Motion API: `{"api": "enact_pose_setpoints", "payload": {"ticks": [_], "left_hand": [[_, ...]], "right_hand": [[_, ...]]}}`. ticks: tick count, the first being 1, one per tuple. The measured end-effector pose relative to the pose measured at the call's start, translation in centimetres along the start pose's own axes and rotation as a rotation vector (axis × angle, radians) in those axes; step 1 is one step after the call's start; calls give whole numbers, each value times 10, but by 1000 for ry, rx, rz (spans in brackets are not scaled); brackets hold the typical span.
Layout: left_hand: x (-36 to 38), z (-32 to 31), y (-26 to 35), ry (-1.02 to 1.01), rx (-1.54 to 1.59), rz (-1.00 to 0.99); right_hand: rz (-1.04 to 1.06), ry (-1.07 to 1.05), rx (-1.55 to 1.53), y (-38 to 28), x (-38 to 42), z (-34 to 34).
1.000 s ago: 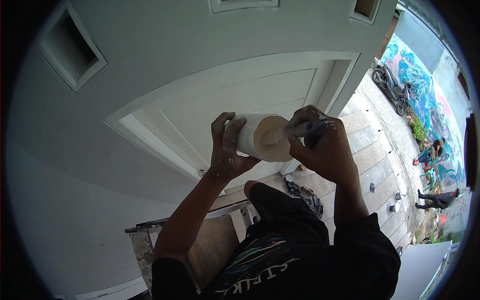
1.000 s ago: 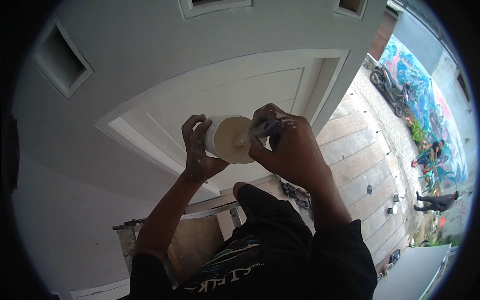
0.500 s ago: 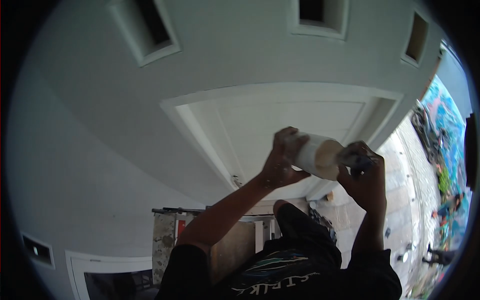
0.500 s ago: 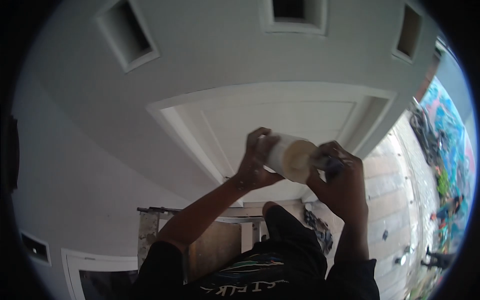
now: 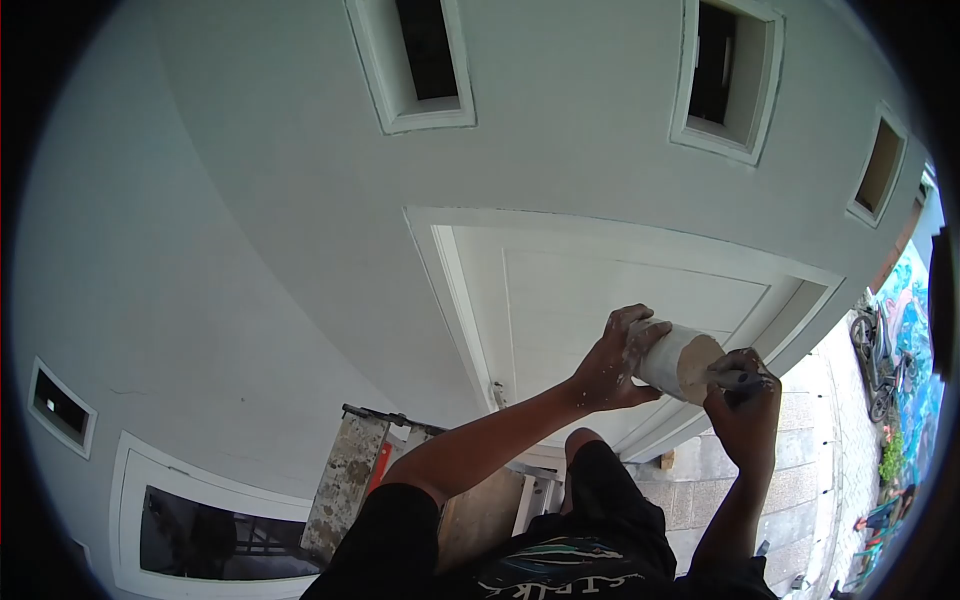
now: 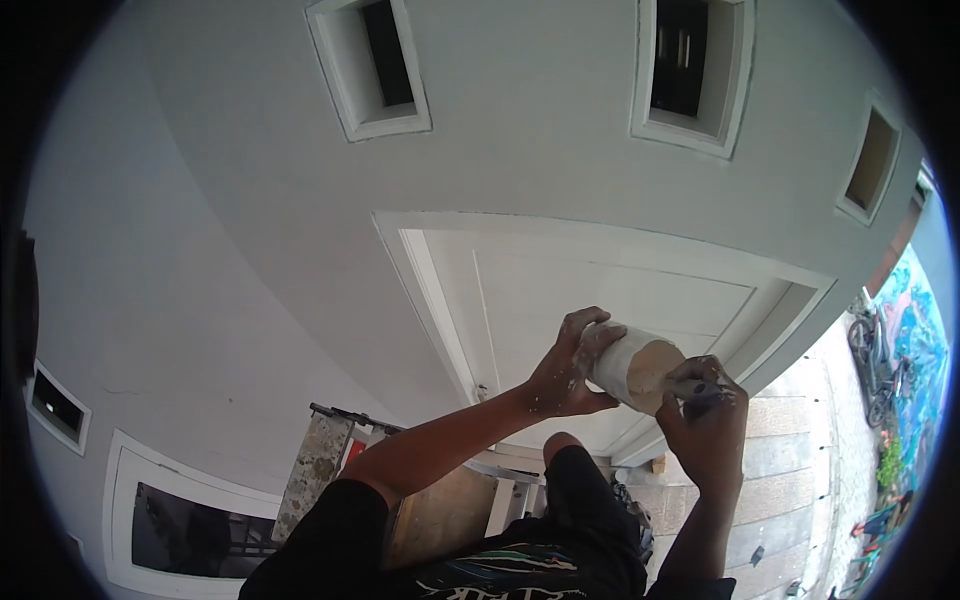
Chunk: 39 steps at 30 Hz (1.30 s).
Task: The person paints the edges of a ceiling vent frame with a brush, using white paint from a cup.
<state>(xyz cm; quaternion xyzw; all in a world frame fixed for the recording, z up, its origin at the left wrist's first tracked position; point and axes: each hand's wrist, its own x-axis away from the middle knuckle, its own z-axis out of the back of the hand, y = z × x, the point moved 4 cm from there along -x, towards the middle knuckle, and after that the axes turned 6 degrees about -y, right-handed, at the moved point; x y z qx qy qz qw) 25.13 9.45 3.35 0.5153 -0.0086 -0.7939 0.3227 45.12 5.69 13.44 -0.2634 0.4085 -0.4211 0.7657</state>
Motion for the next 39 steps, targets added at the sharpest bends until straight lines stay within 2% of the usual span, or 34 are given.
{"api": "enact_pose_setpoints", "payload": {"ticks": [2, 4, 9, 11, 12, 13, 14, 15, 16, 18, 23, 24, 33, 39], "left_hand": [[1, 1, -1, -20, 6, 37], [4, -2, -2, -25, 24, 55], [5, -1, -5, -52, 85, 61], [8, -5, -11, -64, 106, 182], [8, -7, -10, -76, 36, 143], [8, -7, -11, -80, -35, 109], [9, -11, -12, -69, 37, 121], [9, -13, -13, -55, 96, 138], [0, -6, 0, -60, -3, 78], [-2, -7, 2, -65, 22, 61], [-6, -2, 7, -83, -47, 65], [-7, -3, 7, -52, -48, 20], [4, -9, -5, -90, -36, 59], [1, -10, 0, -114, 23, 64]], "right_hand": [[1, -11, 11, -4, 1, 3], [-165, -42, 4, -5, 0, 4], [17, 13, 0, 3, -6, 1], [82, 82, -46, 14, 1, 1], [152, 82, -22, 8, 3, 6], [26, 50, -97, 7, 3, 6], [177, 38, 47, 7, 1, 8], [75, -7, -12, 8, 2, 8], [46, -4, -23, 2, 3, 10], [17, 10, -27, -2, 4, 13], [103, -22, -22, 2, 5, 15], [97, -17, -10, 1, 6, 15], [137, 35, -3, -1, 7, 16], [120, -7, -6, -3, 6, 11]]}}
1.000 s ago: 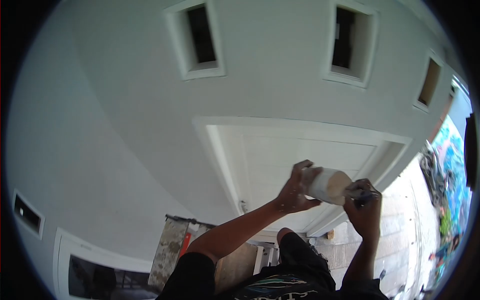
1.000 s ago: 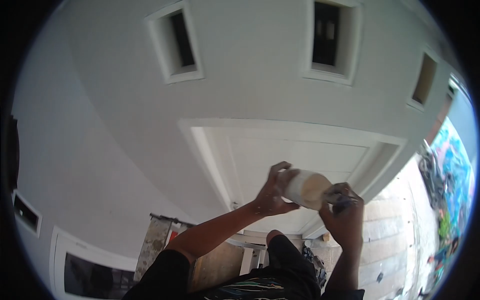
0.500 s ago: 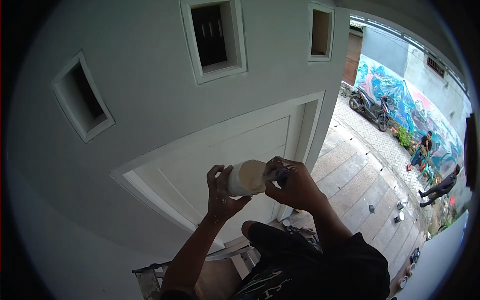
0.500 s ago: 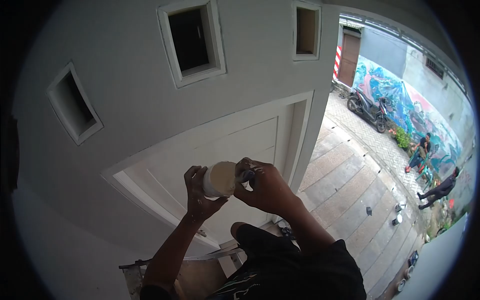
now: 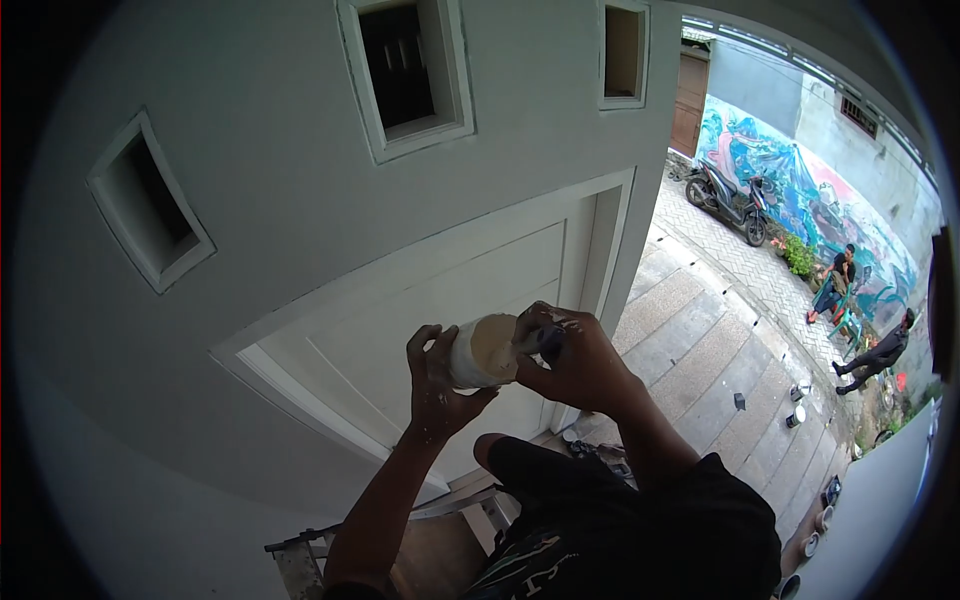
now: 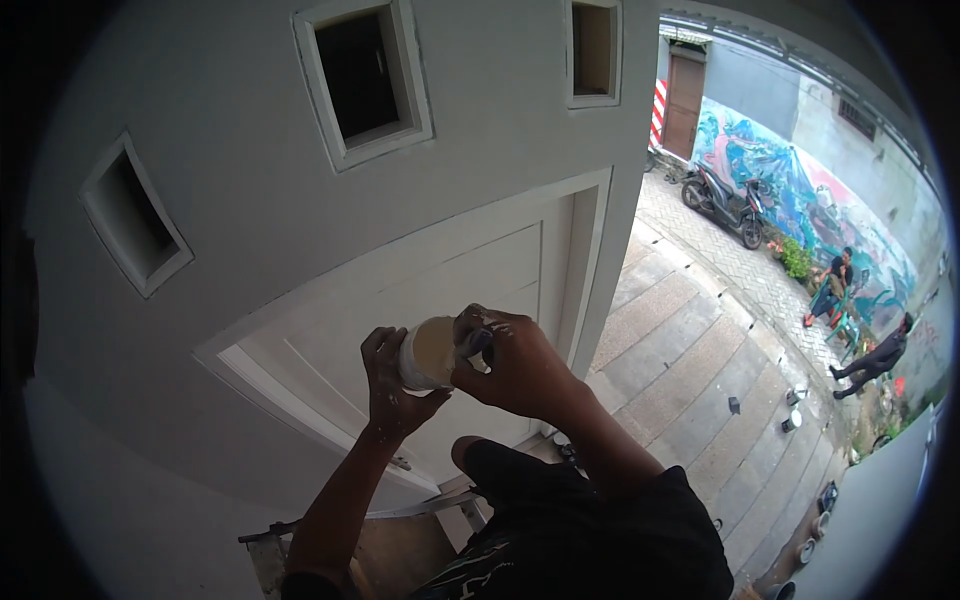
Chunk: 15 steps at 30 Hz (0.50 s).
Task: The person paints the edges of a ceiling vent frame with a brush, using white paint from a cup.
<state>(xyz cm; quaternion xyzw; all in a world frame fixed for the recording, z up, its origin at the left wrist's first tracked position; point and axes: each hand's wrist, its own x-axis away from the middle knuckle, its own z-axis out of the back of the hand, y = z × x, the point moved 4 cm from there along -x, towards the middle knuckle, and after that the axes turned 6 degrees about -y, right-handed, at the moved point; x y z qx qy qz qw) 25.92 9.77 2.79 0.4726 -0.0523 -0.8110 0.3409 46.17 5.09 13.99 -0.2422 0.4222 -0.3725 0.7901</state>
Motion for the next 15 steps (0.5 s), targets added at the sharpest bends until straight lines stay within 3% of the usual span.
{"api": "enact_pose_setpoints", "payload": {"ticks": [6, 8, 10, 15], "left_hand": [[-5, 8, 10, 84, -87, -53], [-6, 7, 11, 77, -80, -25], [-2, 8, 10, 60, -89, 21], [-1, 11, -2, 99, -93, 28]], "right_hand": [[-12, 19, -8, 1, 3, 9], [100, 130, -70, 17, 4, 12], [-77, 209, -462, 37, 10, 12], [-38, 268, -813, 58, 20, 14]]}}
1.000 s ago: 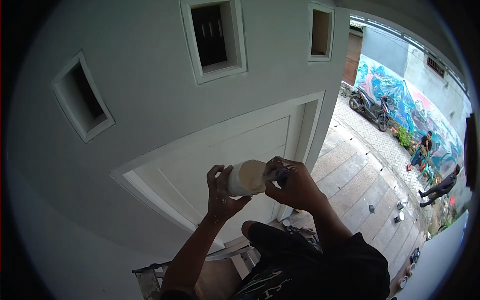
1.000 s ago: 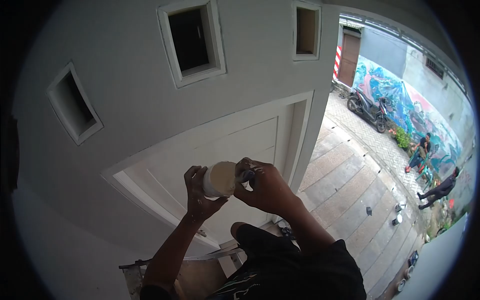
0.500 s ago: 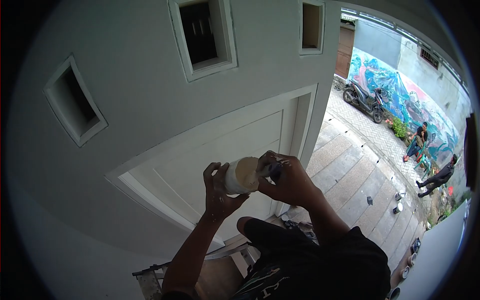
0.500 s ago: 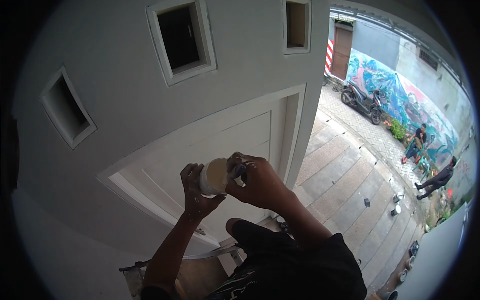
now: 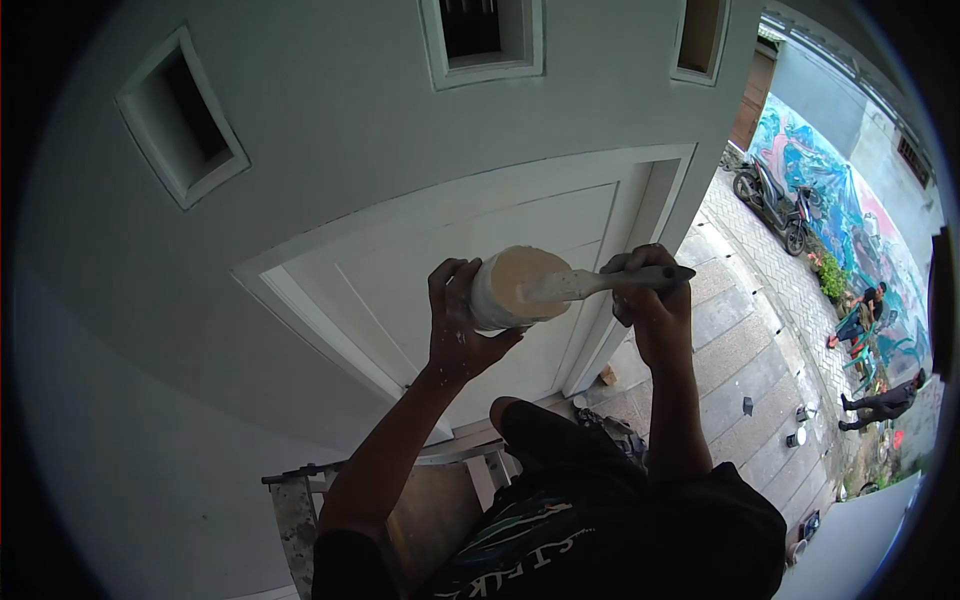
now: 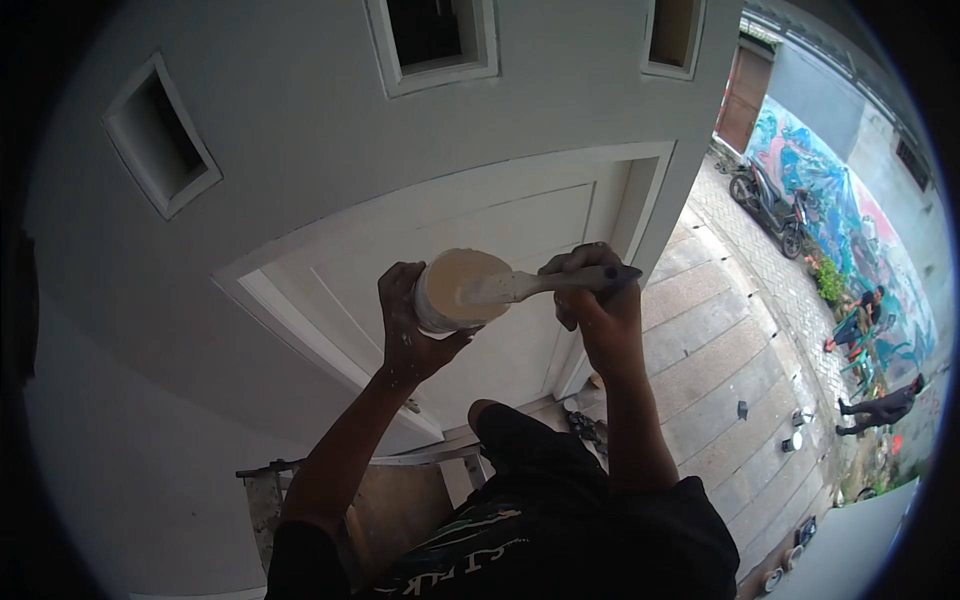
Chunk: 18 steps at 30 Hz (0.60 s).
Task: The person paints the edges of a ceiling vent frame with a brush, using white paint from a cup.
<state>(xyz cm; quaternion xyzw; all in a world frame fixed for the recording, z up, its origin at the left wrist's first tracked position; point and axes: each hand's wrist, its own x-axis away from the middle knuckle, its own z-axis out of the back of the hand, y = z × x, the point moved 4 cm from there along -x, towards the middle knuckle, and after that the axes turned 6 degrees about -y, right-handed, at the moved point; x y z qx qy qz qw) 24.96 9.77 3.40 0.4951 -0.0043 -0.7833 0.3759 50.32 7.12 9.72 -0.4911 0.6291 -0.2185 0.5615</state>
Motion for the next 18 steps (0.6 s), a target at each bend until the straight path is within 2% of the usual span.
{"api": "enact_pose_setpoints", "payload": {"ticks": [4, 12, 18], "left_hand": [[-2, 3, 1, 9, -3, 9], [-4, -3, 7, -7, 57, -24], [-6, -2, 8, -2, 30, -33]], "right_hand": [[-8, 34, -27, 4, -4, -2], [-184, 220, -433, 36, -2, 6], [-195, 177, -499, 34, 2, 12]]}}
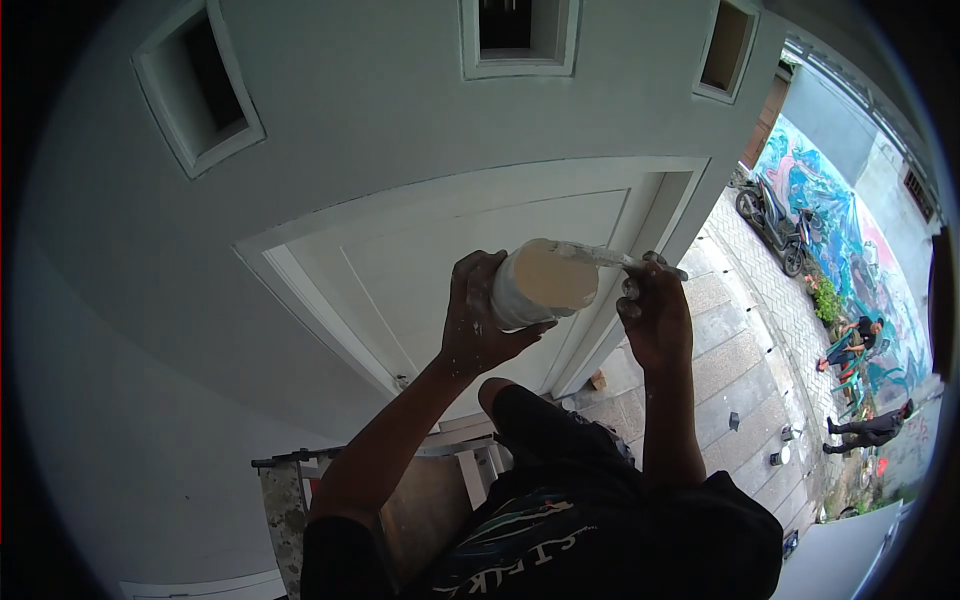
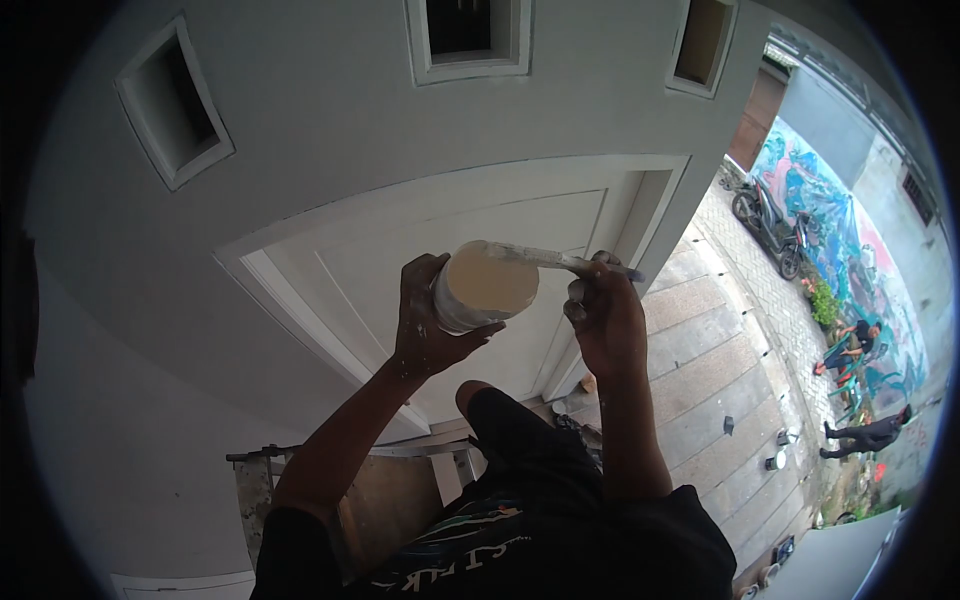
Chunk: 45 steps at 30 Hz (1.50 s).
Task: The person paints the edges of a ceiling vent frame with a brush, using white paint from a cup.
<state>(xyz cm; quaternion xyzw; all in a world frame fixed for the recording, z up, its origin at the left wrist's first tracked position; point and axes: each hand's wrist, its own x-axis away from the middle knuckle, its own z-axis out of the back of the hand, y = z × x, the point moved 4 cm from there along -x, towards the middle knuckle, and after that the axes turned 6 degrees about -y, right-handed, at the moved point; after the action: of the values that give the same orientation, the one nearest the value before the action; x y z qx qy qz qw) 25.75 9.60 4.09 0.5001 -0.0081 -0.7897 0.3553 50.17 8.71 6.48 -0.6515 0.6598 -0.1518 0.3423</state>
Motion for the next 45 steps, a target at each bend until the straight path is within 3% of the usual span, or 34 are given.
{"api": "enact_pose_setpoints", "payload": {"ticks": [4, 10, 15, 19, 26, 28, 35, 38, 45], "left_hand": [[-1, 2, 0, 34, -7, -16], [1, 6, -4, 31, -17, 31], [2, 6, 0, 23, -80, 28], [2, 6, 2, 33, -82, 28], [-3, 10, 10, 2, -227, 68], [-3, 10, 6, 10, -212, 58], [3, 5, 1, 16, -99, 73], [0, 10, -2, 36, -123, 55], [-7, 26, -15, 173, -63, 253]], "right_hand": [[-21, -22, -19, 3, -3, 9], [65, 110, 89, 2, -4, -8], [335, 94, 738, -25, -1, -46], [353, 23, 886, -30, 3, -76], [256, 24, 710, -29, -8, -54], [234, 76, 512, -28, -12, -39], [247, 124, 460, -30, -20, -25], [160, 77, 401, -24, -27, -19], [190, 15, 150, -15, -71, -30]]}}
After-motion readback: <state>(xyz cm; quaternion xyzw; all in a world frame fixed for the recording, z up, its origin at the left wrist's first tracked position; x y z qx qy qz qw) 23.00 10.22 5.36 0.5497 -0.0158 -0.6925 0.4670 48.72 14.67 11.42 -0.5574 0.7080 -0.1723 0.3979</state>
